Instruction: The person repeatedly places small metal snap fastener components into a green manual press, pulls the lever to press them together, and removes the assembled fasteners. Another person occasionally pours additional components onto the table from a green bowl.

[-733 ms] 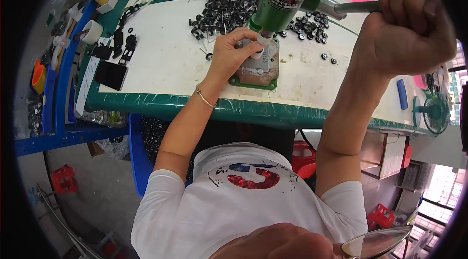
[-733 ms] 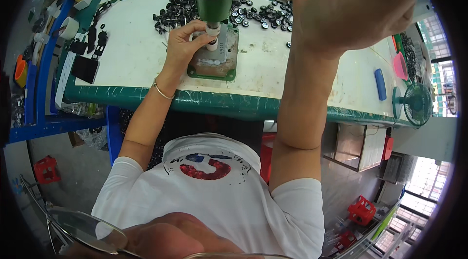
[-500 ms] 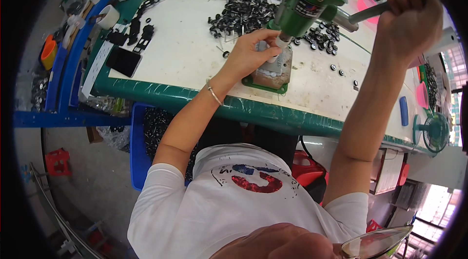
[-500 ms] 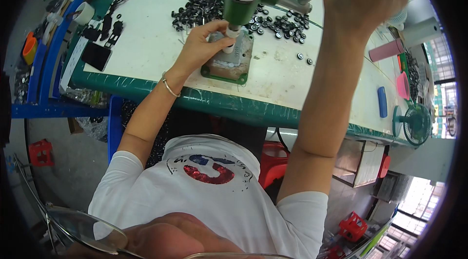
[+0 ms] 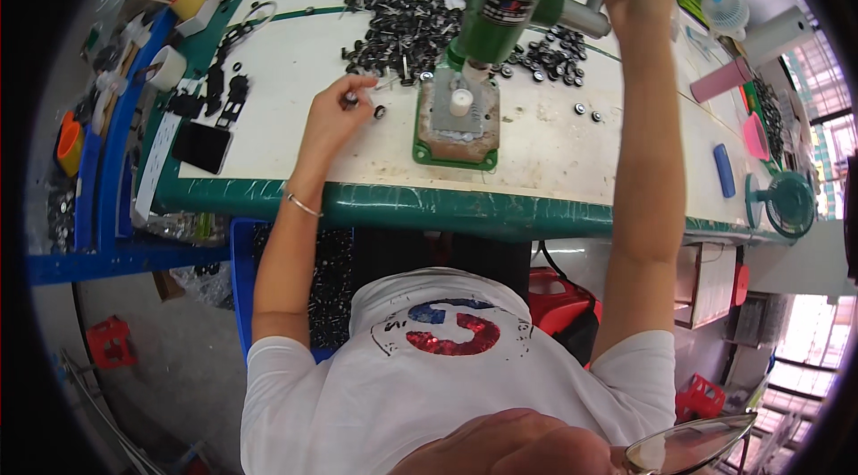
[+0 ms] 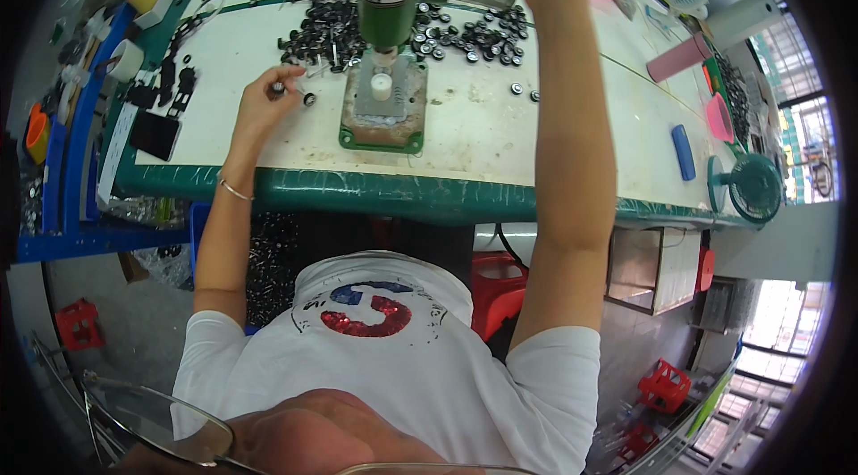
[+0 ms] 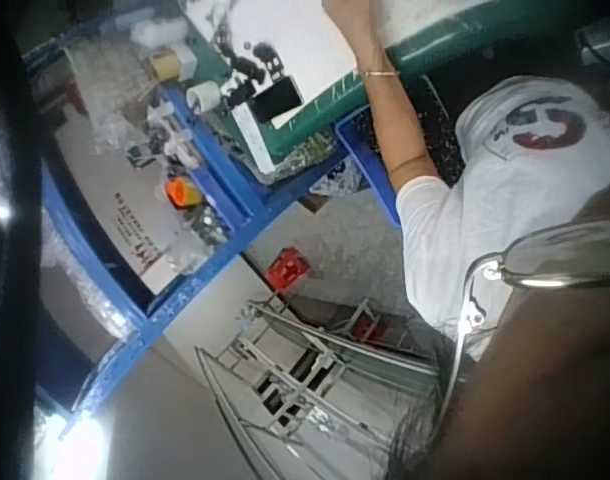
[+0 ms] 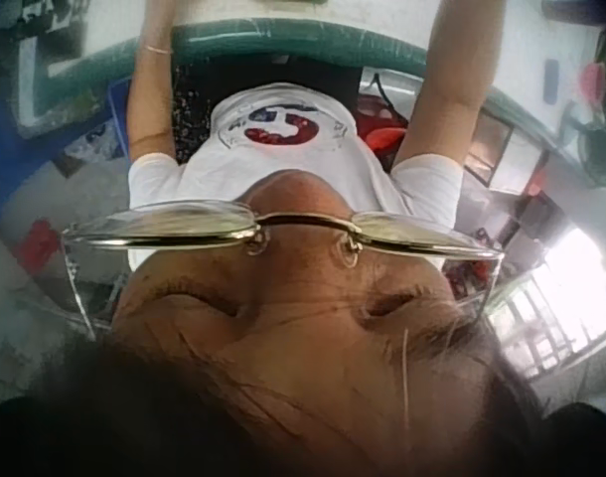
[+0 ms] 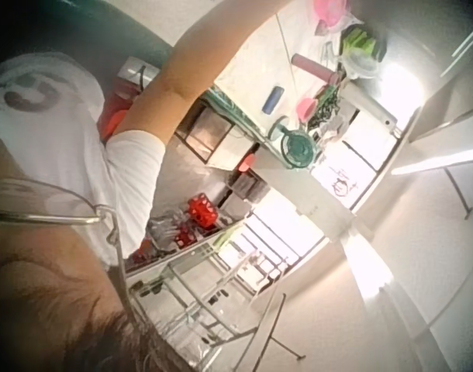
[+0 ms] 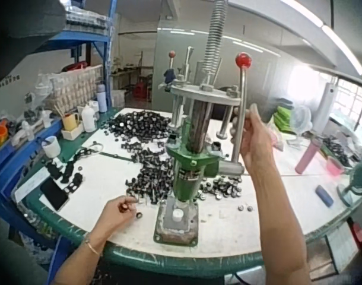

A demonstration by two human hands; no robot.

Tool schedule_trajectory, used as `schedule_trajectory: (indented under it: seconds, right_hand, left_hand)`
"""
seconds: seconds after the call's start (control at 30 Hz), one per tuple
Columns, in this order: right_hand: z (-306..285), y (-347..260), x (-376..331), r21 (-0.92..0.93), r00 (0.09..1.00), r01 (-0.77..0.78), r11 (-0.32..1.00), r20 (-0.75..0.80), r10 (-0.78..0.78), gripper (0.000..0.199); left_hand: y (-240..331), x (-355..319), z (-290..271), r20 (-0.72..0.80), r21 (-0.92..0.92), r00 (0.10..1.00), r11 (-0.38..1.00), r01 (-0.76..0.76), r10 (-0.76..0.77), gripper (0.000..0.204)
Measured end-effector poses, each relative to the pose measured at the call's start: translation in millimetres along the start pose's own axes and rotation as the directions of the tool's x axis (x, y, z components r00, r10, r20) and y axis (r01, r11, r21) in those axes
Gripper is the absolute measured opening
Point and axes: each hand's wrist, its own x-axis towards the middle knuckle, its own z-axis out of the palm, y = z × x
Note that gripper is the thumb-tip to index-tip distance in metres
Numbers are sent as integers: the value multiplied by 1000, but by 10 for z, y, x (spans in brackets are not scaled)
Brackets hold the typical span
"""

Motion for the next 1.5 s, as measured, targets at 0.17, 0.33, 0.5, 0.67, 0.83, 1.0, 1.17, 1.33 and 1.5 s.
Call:
schedule_trajectory:
  seconds: [0.17,0.33,0.5,0.67,0.83,1.0,1.17,1.33,1.5]
  right_hand:
    - [-885,880,-451,-867,951,-147,477,9,310,18]
    - [-942,1337,-1064,-926,940,229,299,290,179,22]
    - [-906,1399,-1098,-938,951,214,274,264,160,22]
    - [-710,1174,-1173,-774,953,86,627,247,175,24]
    - [-364,981,-1439,-637,858,124,761,453,240,29]
    - [-268,956,-1579,-694,874,28,719,366,319,29]
    - [-314,1032,-1616,-665,880,97,740,405,249,42]
    - [-556,947,-1414,-520,950,-81,850,217,224,42]
    - [-734,480,-890,-444,966,-251,860,-59,251,31]
  left_hand:
    - [-54,19,102,79,244,988,958,-151,136,18]
    - [-64,35,142,64,238,956,926,-292,285,12]
    - [175,-3,312,50,-337,999,941,29,-13,13]
    - [335,8,437,52,-505,992,854,125,-114,20]
    - [429,25,571,104,-594,992,796,114,-64,19]
    - [445,45,655,107,-545,993,832,100,-50,17]
    - [455,62,758,76,-525,996,851,-2,49,15]
    - [546,113,884,57,-589,992,806,-54,109,16]
    - [588,106,935,32,-607,992,791,-76,120,13]
